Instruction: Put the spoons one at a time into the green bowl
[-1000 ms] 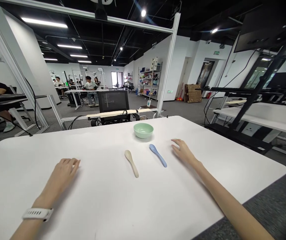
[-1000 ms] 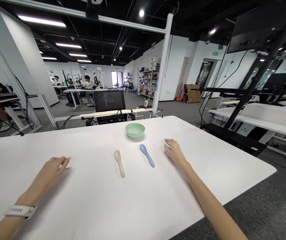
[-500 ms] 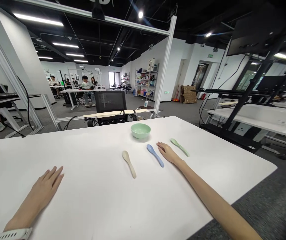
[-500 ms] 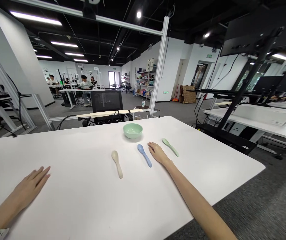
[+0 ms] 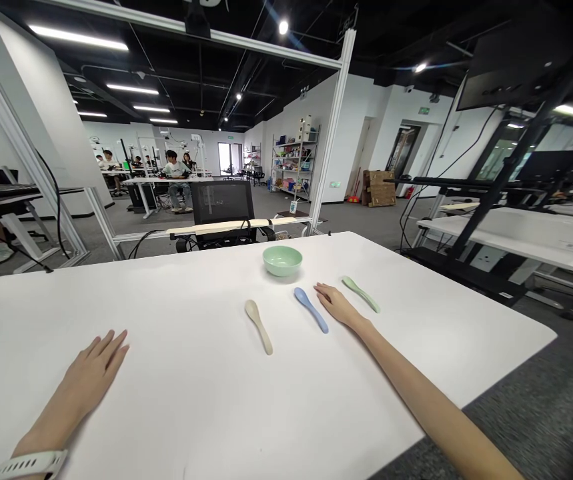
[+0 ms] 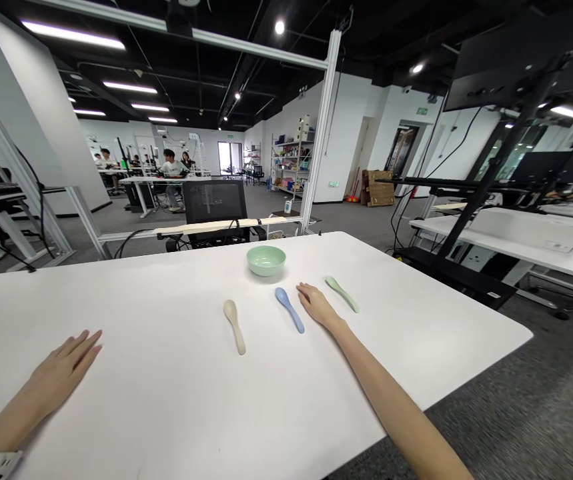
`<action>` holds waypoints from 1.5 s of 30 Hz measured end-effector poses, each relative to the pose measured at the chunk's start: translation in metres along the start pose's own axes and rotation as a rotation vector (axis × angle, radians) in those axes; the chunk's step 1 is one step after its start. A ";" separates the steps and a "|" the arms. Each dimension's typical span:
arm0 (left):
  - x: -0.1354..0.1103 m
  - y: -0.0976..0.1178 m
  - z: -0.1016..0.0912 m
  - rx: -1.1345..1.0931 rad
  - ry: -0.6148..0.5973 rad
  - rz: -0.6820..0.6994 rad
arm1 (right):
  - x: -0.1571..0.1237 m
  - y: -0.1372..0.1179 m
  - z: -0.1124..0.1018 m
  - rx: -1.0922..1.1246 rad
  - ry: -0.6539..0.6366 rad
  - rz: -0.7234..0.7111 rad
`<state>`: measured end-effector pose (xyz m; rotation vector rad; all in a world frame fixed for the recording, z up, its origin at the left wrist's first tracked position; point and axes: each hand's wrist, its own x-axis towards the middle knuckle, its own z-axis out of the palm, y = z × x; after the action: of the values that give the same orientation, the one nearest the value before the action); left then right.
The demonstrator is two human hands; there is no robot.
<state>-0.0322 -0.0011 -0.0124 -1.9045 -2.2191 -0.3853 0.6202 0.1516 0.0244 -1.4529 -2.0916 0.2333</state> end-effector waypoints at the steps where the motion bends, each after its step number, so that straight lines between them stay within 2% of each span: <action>1: 0.000 0.001 0.000 0.000 -0.004 -0.008 | 0.000 -0.002 -0.003 0.005 0.011 0.009; 5: 0.001 0.003 -0.002 -0.018 -0.003 0.001 | -0.001 -0.030 -0.017 0.046 0.123 0.028; 8: 0.001 0.003 -0.003 -0.018 -0.006 -0.009 | -0.002 -0.076 -0.018 0.128 0.153 0.003; 14: -0.001 0.005 -0.006 -0.009 -0.032 -0.011 | -0.020 -0.188 0.008 0.191 -0.158 -0.015; 16: -0.001 0.006 -0.007 -0.016 -0.036 -0.011 | -0.027 -0.210 0.017 0.179 -0.224 -0.004; 18: -0.001 0.006 -0.007 -0.016 -0.029 -0.004 | -0.032 -0.221 0.026 0.156 -0.241 -0.005; 22: -0.001 0.006 -0.006 -0.001 -0.007 0.006 | -0.035 -0.213 0.037 0.156 -0.191 -0.052; 25: -0.001 0.007 -0.007 -0.008 -0.013 -0.012 | -0.022 -0.194 0.029 0.203 -0.113 -0.070; 30: -0.001 0.008 -0.007 -0.015 -0.002 -0.015 | 0.038 -0.159 -0.015 0.063 0.069 -0.063; 33: -0.002 0.008 -0.007 -0.018 0.005 -0.018 | 0.082 -0.146 -0.036 -0.121 0.076 -0.015; 35: -0.002 0.010 -0.008 -0.030 0.003 -0.021 | 0.105 -0.142 -0.041 -0.252 0.039 0.028; 39: -0.003 0.013 -0.010 -0.044 0.009 -0.032 | 0.131 -0.138 -0.034 -0.452 -0.047 0.101; 45: -0.004 0.014 -0.010 -0.029 0.040 -0.005 | 0.141 -0.130 -0.014 -0.487 -0.060 0.118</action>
<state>-0.0176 -0.0067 -0.0029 -1.8893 -2.2051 -0.4550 0.4895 0.2254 0.1440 -1.8685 -2.2103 -0.2078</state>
